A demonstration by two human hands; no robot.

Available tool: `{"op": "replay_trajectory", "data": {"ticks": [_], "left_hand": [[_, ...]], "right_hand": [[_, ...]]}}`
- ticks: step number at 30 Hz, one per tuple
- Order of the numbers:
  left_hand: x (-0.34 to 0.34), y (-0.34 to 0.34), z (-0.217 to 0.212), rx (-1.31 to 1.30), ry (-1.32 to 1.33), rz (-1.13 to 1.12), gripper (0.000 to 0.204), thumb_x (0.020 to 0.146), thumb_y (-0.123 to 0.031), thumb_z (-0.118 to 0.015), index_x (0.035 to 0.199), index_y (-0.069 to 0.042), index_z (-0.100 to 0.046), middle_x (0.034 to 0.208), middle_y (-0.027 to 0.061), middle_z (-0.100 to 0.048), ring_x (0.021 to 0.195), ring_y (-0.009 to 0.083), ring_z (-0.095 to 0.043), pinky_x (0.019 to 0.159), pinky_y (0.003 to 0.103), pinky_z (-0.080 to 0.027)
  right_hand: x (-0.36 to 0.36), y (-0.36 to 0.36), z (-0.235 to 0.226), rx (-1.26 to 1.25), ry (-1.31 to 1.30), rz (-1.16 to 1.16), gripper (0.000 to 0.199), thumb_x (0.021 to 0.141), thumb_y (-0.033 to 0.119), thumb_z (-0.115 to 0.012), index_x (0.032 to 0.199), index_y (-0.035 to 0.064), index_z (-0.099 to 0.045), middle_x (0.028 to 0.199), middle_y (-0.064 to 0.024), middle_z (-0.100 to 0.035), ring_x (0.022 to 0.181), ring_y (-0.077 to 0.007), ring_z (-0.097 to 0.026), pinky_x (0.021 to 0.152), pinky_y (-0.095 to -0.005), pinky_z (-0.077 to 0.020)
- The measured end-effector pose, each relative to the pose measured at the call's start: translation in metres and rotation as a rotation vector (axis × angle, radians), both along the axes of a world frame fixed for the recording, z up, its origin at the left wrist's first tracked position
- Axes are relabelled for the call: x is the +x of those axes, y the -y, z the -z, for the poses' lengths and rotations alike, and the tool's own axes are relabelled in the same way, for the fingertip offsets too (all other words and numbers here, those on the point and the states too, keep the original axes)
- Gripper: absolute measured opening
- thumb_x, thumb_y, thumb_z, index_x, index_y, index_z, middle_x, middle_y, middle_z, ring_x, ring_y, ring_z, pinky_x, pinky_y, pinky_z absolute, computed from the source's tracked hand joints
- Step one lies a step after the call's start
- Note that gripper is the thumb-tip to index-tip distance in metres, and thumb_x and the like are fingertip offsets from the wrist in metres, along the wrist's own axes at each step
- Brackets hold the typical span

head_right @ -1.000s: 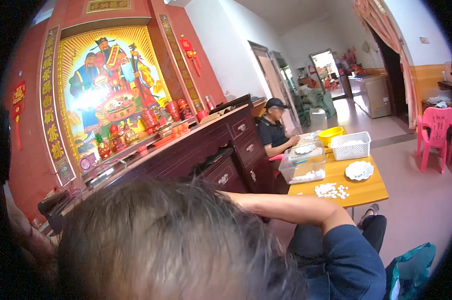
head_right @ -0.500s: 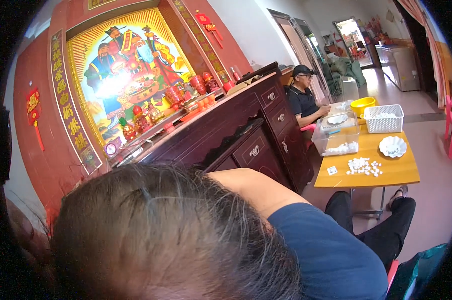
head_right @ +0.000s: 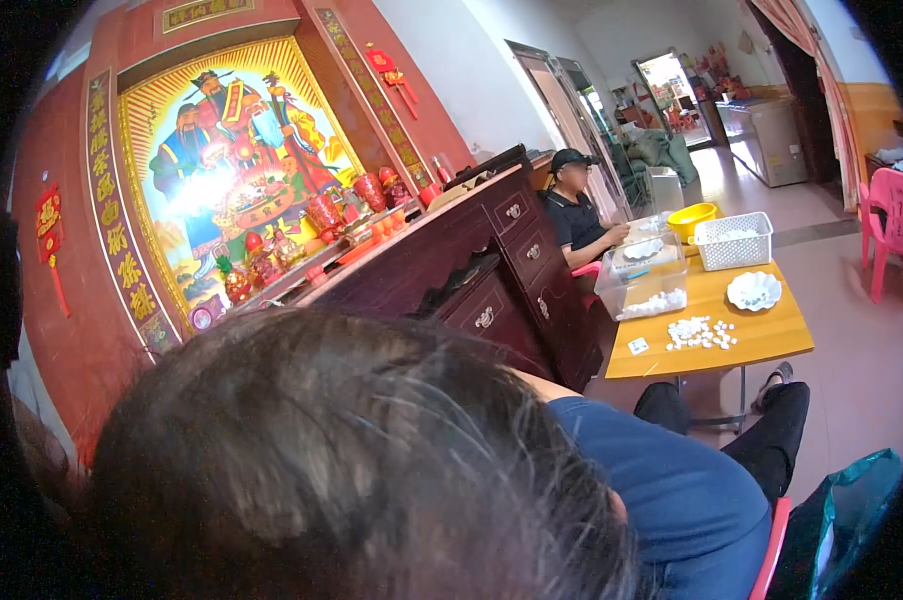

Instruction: Assembling small white plastic components by hand at a table.

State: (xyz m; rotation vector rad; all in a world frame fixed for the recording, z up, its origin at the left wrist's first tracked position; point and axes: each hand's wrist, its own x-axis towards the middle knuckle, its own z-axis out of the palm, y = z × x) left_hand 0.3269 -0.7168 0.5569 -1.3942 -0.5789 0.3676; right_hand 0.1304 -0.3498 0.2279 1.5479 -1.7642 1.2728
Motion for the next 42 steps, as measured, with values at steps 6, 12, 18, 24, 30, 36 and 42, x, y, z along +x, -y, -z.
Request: {"op": "replay_trajectory", "data": {"ticks": [6, 12, 18, 24, 30, 36, 42], "left_hand": [[-0.004, -0.002, -0.005, 0.000, -0.004, 0.009, 0.029, 0.098, -0.025, -0.052, 0.115, -0.003, -0.059, 0.101, 0.0172, -0.063, 0.083, 0.0296, -0.064, 0.085, 0.042, -0.053], [-0.008, 0.002, -0.004, 0.016, -0.010, 0.009, 0.029, 0.098, -0.025, -0.052, 0.115, -0.003, -0.060, 0.100, 0.0171, -0.063, 0.083, 0.0295, -0.064, 0.085, 0.042, -0.052], [-0.011, 0.006, -0.003, 0.028, -0.034, 0.034, 0.029, 0.098, -0.025, -0.052, 0.114, -0.003, -0.060, 0.100, 0.0170, -0.063, 0.084, 0.0295, -0.064, 0.085, 0.042, -0.052], [-0.021, -0.005, -0.003, 0.035, -0.048, 0.058, 0.029, 0.098, -0.026, -0.052, 0.114, -0.004, -0.061, 0.100, 0.0169, -0.063, 0.084, 0.0294, -0.064, 0.086, 0.042, -0.052], [-0.067, -0.045, -0.015, 0.040, -0.037, 0.110, 0.029, 0.097, -0.026, -0.052, 0.113, -0.004, -0.061, 0.100, 0.0168, -0.063, 0.084, 0.0293, -0.064, 0.086, 0.042, -0.052], [-0.183, -0.111, 0.002, 0.111, 0.039, 0.226, 0.029, 0.097, -0.026, -0.052, 0.112, -0.004, -0.062, 0.100, 0.0167, -0.063, 0.085, 0.0293, -0.064, 0.086, 0.042, -0.051], [-0.273, -0.222, 0.105, 0.369, 0.177, 0.305, 0.029, 0.097, -0.026, -0.052, 0.112, -0.004, -0.063, 0.099, 0.0166, -0.063, 0.085, 0.0292, -0.064, 0.086, 0.042, -0.051]], "right_hand": [[0.000, 0.007, 0.002, -0.008, 0.030, 0.017, 0.031, 0.090, 0.020, -0.066, 0.113, -0.0002, -0.062, 0.102, -0.0125, -0.068, 0.094, -0.0205, -0.066, 0.084, -0.0338, -0.0525], [-0.003, 0.018, 0.002, 0.001, 0.058, 0.026, 0.028, 0.091, 0.019, -0.066, 0.112, 0.0005, -0.063, 0.100, -0.0117, -0.069, 0.093, -0.0197, -0.067, 0.082, -0.0335, -0.0532], [0.000, 0.030, 0.000, 0.004, 0.068, 0.059, 0.025, 0.093, 0.018, -0.065, 0.111, 0.0013, -0.063, 0.099, -0.0110, -0.070, 0.091, -0.0189, -0.068, 0.081, -0.0333, -0.0539], [-0.002, 0.033, 0.003, 0.001, 0.087, 0.091, 0.022, 0.094, 0.016, -0.065, 0.110, 0.0020, -0.064, 0.098, -0.0103, -0.070, 0.090, -0.0181, -0.068, 0.079, -0.0330, -0.0546], [-0.023, 0.006, 0.002, -0.007, 0.130, 0.151, 0.019, 0.095, 0.015, -0.064, 0.109, 0.0027, -0.064, 0.096, -0.0095, -0.071, 0.088, -0.0173, -0.069, 0.078, -0.0327, -0.0554], [-0.071, -0.066, 0.019, 0.045, 0.236, 0.284, 0.016, 0.096, 0.014, -0.064, 0.108, 0.0035, -0.064, 0.095, -0.0088, -0.071, 0.087, -0.0165, -0.070, 0.077, -0.0324, -0.0561], [-0.042, -0.176, 0.118, -0.279, 0.532, 0.764, 0.018, 0.096, 0.016, -0.065, 0.101, -0.0010, -0.068, 0.082, -0.0086, -0.068, 0.074, -0.0110, -0.063, 0.072, -0.0288, -0.0527]]}}
